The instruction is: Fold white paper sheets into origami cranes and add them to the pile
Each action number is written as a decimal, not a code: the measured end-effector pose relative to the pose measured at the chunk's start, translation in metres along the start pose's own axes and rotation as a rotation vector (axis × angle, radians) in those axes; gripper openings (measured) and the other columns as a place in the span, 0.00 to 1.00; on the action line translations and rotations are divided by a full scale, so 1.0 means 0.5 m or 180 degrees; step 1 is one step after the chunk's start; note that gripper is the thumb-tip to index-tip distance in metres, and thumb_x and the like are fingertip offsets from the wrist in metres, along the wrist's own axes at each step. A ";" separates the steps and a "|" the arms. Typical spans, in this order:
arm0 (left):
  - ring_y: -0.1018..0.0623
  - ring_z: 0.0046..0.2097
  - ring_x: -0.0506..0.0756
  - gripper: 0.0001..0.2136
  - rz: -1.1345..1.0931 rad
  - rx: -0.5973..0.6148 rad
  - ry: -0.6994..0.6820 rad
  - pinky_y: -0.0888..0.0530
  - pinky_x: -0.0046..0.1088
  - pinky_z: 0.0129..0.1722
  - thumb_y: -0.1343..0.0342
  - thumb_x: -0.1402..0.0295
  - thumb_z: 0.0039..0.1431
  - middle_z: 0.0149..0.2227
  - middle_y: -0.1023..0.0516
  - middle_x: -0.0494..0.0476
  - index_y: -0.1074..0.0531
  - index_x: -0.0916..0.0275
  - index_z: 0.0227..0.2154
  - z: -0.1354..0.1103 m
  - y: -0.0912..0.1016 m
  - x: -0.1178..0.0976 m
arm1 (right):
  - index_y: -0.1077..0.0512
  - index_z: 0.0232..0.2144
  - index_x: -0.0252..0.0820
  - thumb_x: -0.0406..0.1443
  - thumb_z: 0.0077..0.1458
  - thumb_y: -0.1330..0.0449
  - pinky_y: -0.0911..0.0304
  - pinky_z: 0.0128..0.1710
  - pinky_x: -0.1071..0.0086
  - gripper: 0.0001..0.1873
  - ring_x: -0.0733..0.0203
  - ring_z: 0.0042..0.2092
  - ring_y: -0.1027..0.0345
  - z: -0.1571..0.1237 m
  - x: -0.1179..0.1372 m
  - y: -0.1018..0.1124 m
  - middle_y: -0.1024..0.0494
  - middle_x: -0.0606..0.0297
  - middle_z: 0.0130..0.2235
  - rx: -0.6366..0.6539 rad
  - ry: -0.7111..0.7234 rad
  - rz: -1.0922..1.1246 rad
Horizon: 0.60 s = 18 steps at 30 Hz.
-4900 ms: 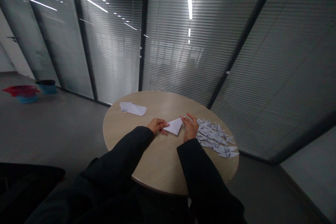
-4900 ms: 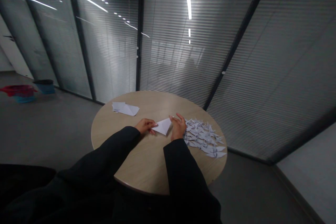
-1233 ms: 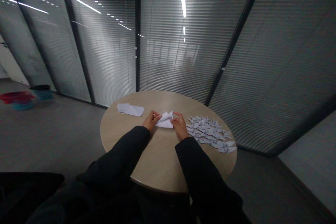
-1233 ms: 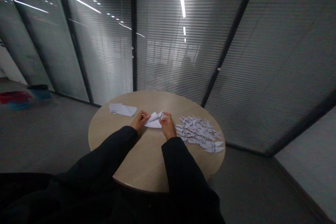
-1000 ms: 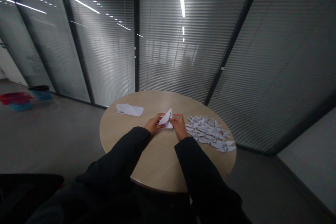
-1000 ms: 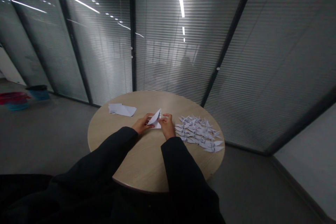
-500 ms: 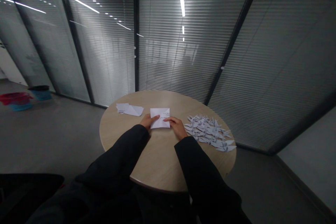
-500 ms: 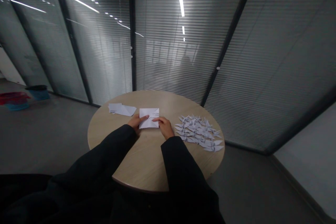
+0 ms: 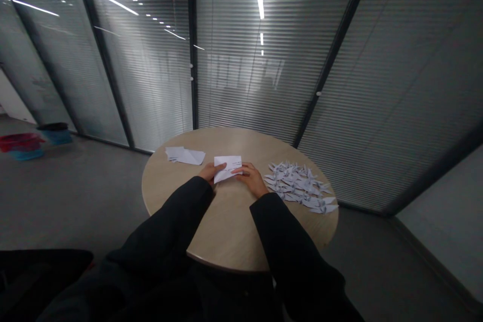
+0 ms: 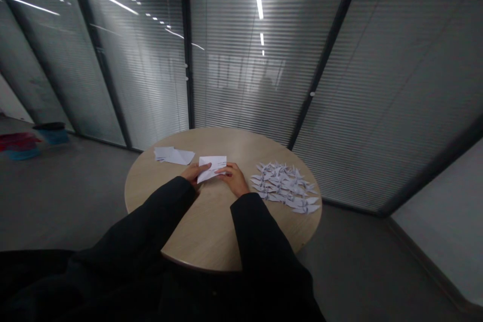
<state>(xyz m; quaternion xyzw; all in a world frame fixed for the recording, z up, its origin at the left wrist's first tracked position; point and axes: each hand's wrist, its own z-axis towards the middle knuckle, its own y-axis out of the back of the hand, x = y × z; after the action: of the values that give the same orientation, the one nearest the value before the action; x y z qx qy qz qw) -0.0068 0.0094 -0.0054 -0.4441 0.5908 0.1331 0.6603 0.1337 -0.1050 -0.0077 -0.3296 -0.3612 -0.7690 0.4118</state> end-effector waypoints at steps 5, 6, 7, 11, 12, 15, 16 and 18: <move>0.21 0.33 0.55 0.06 -0.0127 -0.0033 -0.0001 0.25 0.29 0.39 0.43 0.76 0.52 0.31 0.21 0.67 0.25 0.75 0.32 -0.007 -0.006 -0.008 | 0.22 0.30 0.43 0.41 0.45 0.35 0.36 0.48 0.63 0.10 0.57 0.47 0.34 0.002 0.011 0.001 0.30 0.59 0.43 -0.0088 0.0023 0.0032; 0.21 0.33 0.55 0.06 -0.0123 -0.0035 0.0005 0.25 0.29 0.39 0.43 0.76 0.52 0.31 0.21 0.67 0.26 0.75 0.32 -0.007 -0.005 -0.008 | 0.22 0.30 0.43 0.41 0.45 0.35 0.36 0.47 0.63 0.10 0.57 0.47 0.34 0.003 0.012 0.001 0.30 0.59 0.43 -0.0080 0.0028 0.0056; 0.21 0.33 0.55 0.06 -0.0120 -0.0041 0.0017 0.24 0.29 0.38 0.43 0.76 0.53 0.31 0.21 0.67 0.26 0.75 0.33 -0.006 -0.004 -0.007 | 0.22 0.30 0.43 0.42 0.44 0.35 0.36 0.47 0.63 0.10 0.57 0.47 0.34 0.003 0.012 0.001 0.29 0.59 0.43 -0.0066 0.0038 0.0081; 0.22 0.30 0.54 0.07 -0.0151 -0.0022 0.0132 0.24 0.27 0.34 0.45 0.75 0.55 0.29 0.21 0.67 0.26 0.76 0.34 0.003 0.005 -0.001 | 0.22 0.29 0.43 0.43 0.43 0.34 0.37 0.48 0.64 0.11 0.57 0.46 0.33 0.003 0.010 0.004 0.30 0.60 0.42 0.0063 0.0082 0.0173; 0.22 0.28 0.53 0.08 -0.0148 -0.0019 0.0170 0.24 0.27 0.33 0.45 0.75 0.55 0.28 0.21 0.66 0.26 0.77 0.34 0.006 0.008 0.000 | 0.22 0.29 0.43 0.43 0.43 0.34 0.37 0.48 0.64 0.11 0.58 0.46 0.33 0.004 0.009 0.005 0.30 0.60 0.42 0.0108 0.0087 0.0168; 0.23 0.25 0.52 0.08 -0.0056 -0.0025 0.0258 0.25 0.27 0.30 0.43 0.74 0.54 0.26 0.22 0.66 0.27 0.78 0.33 0.012 0.014 0.002 | 0.21 0.29 0.43 0.44 0.42 0.34 0.38 0.50 0.64 0.12 0.58 0.46 0.33 0.005 0.009 0.009 0.30 0.60 0.42 0.0219 0.0138 0.0042; 0.23 0.25 0.53 0.08 -0.0013 -0.0025 0.0279 0.26 0.27 0.30 0.43 0.75 0.53 0.26 0.22 0.66 0.26 0.78 0.32 0.013 0.015 0.001 | 0.21 0.28 0.44 0.43 0.42 0.33 0.39 0.50 0.64 0.12 0.58 0.46 0.33 0.006 0.009 0.010 0.30 0.60 0.42 0.0242 0.0160 0.0000; 0.23 0.26 0.53 0.07 0.0063 -0.0021 0.0304 0.26 0.28 0.32 0.43 0.75 0.53 0.26 0.22 0.66 0.26 0.78 0.31 0.011 0.014 -0.001 | 0.21 0.28 0.44 0.42 0.41 0.33 0.39 0.50 0.64 0.11 0.58 0.46 0.33 0.007 0.011 0.010 0.29 0.60 0.42 0.0275 0.0177 -0.0011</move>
<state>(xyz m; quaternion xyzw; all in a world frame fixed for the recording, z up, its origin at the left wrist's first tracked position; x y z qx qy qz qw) -0.0083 0.0177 -0.0086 -0.4463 0.6256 0.1203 0.6285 0.1365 -0.1064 -0.0003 -0.2893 -0.3832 -0.7622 0.4342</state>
